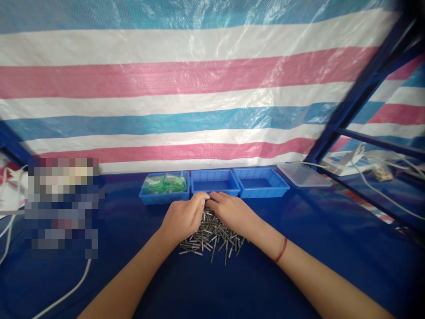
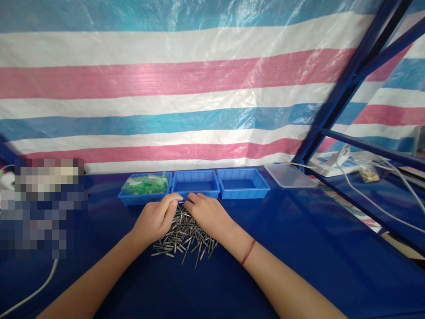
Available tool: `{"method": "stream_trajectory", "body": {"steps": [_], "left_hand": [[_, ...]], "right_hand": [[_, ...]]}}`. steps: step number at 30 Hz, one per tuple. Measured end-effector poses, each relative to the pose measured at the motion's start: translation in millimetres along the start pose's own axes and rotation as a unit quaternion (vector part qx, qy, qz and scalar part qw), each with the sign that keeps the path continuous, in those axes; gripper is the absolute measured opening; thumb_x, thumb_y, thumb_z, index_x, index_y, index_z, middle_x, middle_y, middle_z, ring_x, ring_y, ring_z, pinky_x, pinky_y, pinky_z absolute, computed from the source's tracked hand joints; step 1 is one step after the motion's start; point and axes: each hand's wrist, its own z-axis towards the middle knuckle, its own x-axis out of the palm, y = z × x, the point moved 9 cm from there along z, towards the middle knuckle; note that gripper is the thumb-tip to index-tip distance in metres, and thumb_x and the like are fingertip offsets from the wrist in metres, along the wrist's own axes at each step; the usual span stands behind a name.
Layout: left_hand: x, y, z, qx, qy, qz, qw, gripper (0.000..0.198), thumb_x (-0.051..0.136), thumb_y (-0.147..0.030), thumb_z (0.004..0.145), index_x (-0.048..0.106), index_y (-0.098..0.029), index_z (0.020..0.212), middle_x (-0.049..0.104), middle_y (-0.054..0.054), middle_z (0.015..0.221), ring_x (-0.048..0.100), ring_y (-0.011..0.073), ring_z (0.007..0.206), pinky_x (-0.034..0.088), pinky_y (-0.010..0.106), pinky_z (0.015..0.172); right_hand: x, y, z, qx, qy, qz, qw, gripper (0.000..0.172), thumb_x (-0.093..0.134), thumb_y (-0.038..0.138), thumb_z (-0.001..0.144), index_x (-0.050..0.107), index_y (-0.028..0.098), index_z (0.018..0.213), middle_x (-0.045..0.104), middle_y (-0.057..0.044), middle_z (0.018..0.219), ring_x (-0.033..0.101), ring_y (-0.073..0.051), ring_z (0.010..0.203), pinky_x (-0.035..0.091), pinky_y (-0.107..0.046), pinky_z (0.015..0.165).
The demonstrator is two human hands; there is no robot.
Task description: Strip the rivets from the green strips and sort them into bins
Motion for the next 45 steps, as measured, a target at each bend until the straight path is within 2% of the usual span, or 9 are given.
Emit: {"method": "stream_trajectory", "body": {"steps": [7,10,13,16,20,25,38,42,45], "left_hand": [[6.5,7,0,-0.055,-0.015,-0.064,0.996,0.028,0.04,-0.024,0.094,0.052,-0.017,0.118,0.066,0.009,0.106,0.063,0.0205,0.097,0.047,0.033,0.088],[16.0,10,-1,-0.066,0.011,-0.07,0.995,0.029,0.039,-0.025,0.095,0.054,-0.017,0.119,0.064,0.009,0.109,0.059,0.0219,0.101,0.045,0.035,0.088],[23.5,5,-2,-0.049,0.057,-0.088,0.993,0.027,0.036,-0.025,0.097,0.061,-0.02,0.105,0.066,0.006,0.103,0.059,0.0206,0.095,0.043,0.033,0.08],[22.5,-1,-2,-0.047,0.077,-0.124,0.988,0.027,0.036,-0.024,0.097,0.062,-0.019,0.092,0.066,0.003,0.09,0.058,0.0185,0.087,0.041,0.03,0.075],[17.9,-3,-2,-0.073,0.073,-0.175,0.979,0.022,0.039,-0.025,0.096,0.061,-0.02,0.094,0.066,0.002,0.087,0.058,0.0169,0.084,0.039,0.028,0.076],[18.8,-5,-4,-0.1,0.077,-0.191,0.973,0.023,0.04,-0.027,0.095,0.059,-0.019,0.086,0.064,0.002,0.082,0.058,0.0169,0.079,0.04,0.028,0.073],[5.4,4,-3,-0.139,-0.001,-0.206,0.969,0.006,0.053,-0.023,0.087,0.058,-0.021,0.085,0.064,0.0,0.081,0.06,0.015,0.075,0.045,0.027,0.071],[0.5,9,-3,-0.142,-0.026,-0.214,0.966,0.007,0.052,-0.023,0.088,0.059,-0.021,0.091,0.065,0.0,0.085,0.061,0.0149,0.08,0.046,0.026,0.075],[-0.7,14,-4,-0.145,-0.044,-0.22,0.964,0.018,0.05,-0.024,0.09,0.057,-0.021,0.107,0.066,0.001,0.092,0.061,0.0149,0.083,0.047,0.027,0.077]], "right_hand": [[-2,-6,-6,0.003,-0.037,0.078,0.996,0.015,0.048,0.015,0.092,0.059,0.016,0.083,0.063,-0.005,0.078,0.056,-0.018,0.075,0.043,-0.029,0.066],[-13,-9,-12,0.004,-0.091,0.182,0.979,0.014,0.049,0.013,0.091,0.061,0.018,0.086,0.066,-0.005,0.084,0.057,-0.017,0.081,0.044,-0.03,0.073],[-27,-13,-19,0.017,-0.158,0.299,0.941,0.015,0.052,0.009,0.088,0.063,0.019,0.09,0.068,-0.003,0.09,0.059,-0.016,0.086,0.045,-0.031,0.081],[-33,-21,-24,0.073,-0.199,0.385,0.898,0.011,0.057,0.014,0.085,0.065,0.02,0.09,0.066,-0.002,0.082,0.059,-0.013,0.074,0.046,-0.026,0.071],[-23,-31,-28,0.16,-0.203,0.473,0.842,0.009,0.064,0.026,0.081,0.064,0.02,0.088,0.06,0.002,0.067,0.05,-0.01,0.055,0.041,-0.023,0.054],[-9,-38,-31,0.206,-0.193,0.55,0.786,0.015,0.064,0.032,0.081,0.06,0.02,0.089,0.062,0.0,0.074,0.052,-0.011,0.06,0.043,-0.024,0.056],[-19,-34,-31,0.186,-0.192,0.493,0.828,0.008,0.056,0.024,0.083,0.063,0.019,0.082,0.062,0.0,0.069,0.054,-0.012,0.059,0.046,-0.024,0.055],[-23,-32,-28,0.155,-0.184,0.437,0.867,0.011,0.054,0.022,0.086,0.064,0.019,0.083,0.062,0.0,0.07,0.055,-0.012,0.059,0.043,-0.023,0.055],[-31,-34,-27,0.118,-0.206,0.38,0.894,0.017,0.049,0.023,0.091,0.065,0.019,0.087,0.066,-0.003,0.079,0.059,-0.014,0.071,0.045,-0.026,0.065]]}}
